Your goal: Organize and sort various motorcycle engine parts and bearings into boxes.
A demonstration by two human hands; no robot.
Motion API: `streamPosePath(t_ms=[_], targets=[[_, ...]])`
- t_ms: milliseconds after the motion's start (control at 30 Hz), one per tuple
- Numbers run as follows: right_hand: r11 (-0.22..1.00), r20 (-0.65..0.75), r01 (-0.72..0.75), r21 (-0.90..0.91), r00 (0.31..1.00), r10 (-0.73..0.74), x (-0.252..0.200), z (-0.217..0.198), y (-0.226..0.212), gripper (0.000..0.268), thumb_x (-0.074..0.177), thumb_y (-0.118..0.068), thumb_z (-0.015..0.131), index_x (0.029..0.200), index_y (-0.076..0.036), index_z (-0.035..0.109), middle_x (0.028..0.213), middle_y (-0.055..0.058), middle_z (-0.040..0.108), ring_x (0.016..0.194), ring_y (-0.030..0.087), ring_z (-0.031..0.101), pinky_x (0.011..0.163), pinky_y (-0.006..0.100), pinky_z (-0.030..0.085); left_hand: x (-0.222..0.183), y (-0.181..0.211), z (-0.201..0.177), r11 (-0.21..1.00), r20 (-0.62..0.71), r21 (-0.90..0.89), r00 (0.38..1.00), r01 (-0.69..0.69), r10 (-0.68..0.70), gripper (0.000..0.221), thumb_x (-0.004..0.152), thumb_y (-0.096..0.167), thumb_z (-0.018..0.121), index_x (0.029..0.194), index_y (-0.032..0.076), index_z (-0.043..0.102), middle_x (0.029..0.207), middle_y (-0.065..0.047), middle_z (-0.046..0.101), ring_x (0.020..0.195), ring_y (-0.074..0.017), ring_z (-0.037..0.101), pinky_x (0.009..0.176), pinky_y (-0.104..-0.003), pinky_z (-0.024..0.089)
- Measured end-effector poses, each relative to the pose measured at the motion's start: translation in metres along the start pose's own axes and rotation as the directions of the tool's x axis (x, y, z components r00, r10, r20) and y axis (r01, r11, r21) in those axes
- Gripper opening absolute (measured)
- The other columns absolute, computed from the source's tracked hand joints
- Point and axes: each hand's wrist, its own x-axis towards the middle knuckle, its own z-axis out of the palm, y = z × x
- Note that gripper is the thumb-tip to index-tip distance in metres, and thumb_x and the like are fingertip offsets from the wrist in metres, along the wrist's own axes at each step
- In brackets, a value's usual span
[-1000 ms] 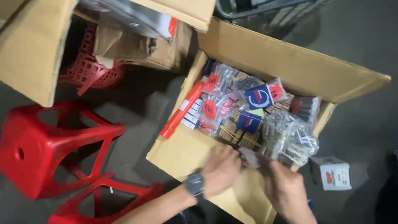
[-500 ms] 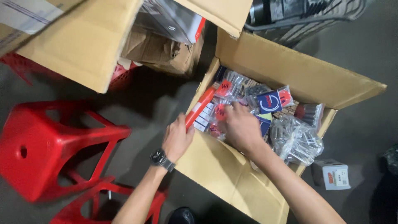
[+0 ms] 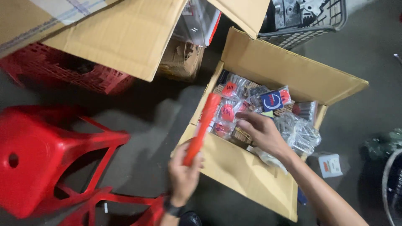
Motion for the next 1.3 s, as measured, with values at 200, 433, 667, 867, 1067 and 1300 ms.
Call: streamPosePath(t_ms=[200, 433, 667, 867, 1067, 1300], targets=[[0.878, -0.266, 0.075, 0.472, 0.962, 0.061, -0.032, 0.015, -0.046, 0.028, 0.102, -0.019, 0.06, 0.118, 0.002, 0.054, 0.1, 0.016, 0.077, 0.093, 0.023, 0.077, 0.084, 0.039, 0.063, 0.003, 0.033, 0.071, 0.843, 0.342, 0.071, 0.807, -0.534, 0.482, 0.044, 0.093, 0.021, 0.071, 0.128, -0.003, 0.06, 0.128, -0.02, 0.067, 0.12, -0.0323, 0.063, 0.104, -0.045, 0.05], [0.981, -0.658, -0.053, 0.185, 0.735, 0.164, -0.048, -0.053, -0.006, 0.016, 0.105, -0.015, 0.058, 0.113, -0.002, 0.055, 0.077, 0.004, 0.059, 0.059, 0.013, 0.058, 0.053, 0.03, 0.05, 0.045, -0.028, 0.052, 0.474, 0.587, 0.407, 0.621, -0.781, 0.519, 0.042, 0.083, 0.029, 0.076, 0.113, 0.0, 0.065, 0.133, -0.023, 0.062, 0.133, -0.0398, 0.052, 0.113, -0.055, 0.033], [0.933, -0.676, -0.202, 0.299, 0.644, 0.357, -0.053, -0.068, 0.011, 0.021, 0.099, -0.015, 0.062, 0.111, 0.001, 0.055, 0.075, 0.003, 0.061, 0.056, 0.012, 0.059, 0.049, 0.03, 0.051, 0.042, -0.067, 0.055, 0.463, 0.499, 0.53, 0.703, -0.71, 0.507, 0.034, 0.09, 0.029, 0.074, 0.111, 0.003, 0.069, 0.12, -0.01, 0.069, 0.126, -0.0302, 0.057, 0.12, -0.059, 0.026], [0.91, -0.684, -0.273, 0.312, 0.601, 0.414, -0.046, -0.064, 0.04, 0.026, 0.098, -0.017, 0.064, 0.113, 0.003, 0.058, 0.079, 0.009, 0.066, 0.064, 0.019, 0.064, 0.055, 0.037, 0.053, 0.045, -0.074, 0.057, 0.442, 0.467, 0.536, 0.689, -0.72, 0.554, 0.032, 0.09, 0.029, 0.072, 0.11, 0.004, 0.07, 0.119, -0.008, 0.069, 0.124, -0.0283, 0.059, 0.121, -0.058, 0.028], [0.957, -0.734, -0.274, 0.095, 0.63, 0.253, -0.011, -0.027, 0.072, 0.044, 0.09, -0.029, 0.071, 0.114, 0.005, 0.056, 0.086, 0.023, 0.072, 0.076, 0.033, 0.073, 0.069, 0.045, 0.06, 0.044, -0.076, 0.062, 0.424, 0.471, 0.546, 0.683, -0.722, 0.558, 0.031, 0.092, 0.029, 0.071, 0.111, 0.005, 0.07, 0.119, -0.007, 0.07, 0.123, -0.0281, 0.059, 0.12, -0.058, 0.029], [0.468, -0.572, -0.559, -0.685, 0.81, 0.13, -0.009, -0.064, 0.043, 0.047, 0.098, -0.039, 0.07, 0.088, 0.007, 0.07, 0.08, 0.031, 0.07, 0.076, 0.047, 0.07, 0.069, 0.054, 0.057, 0.046, -0.076, 0.059, 0.448, 0.47, 0.54, 0.697, -0.712, 0.541, 0.03, 0.092, 0.029, 0.071, 0.111, 0.005, 0.069, 0.117, -0.008, 0.069, 0.123, -0.0295, 0.06, 0.12, -0.059, 0.028]])
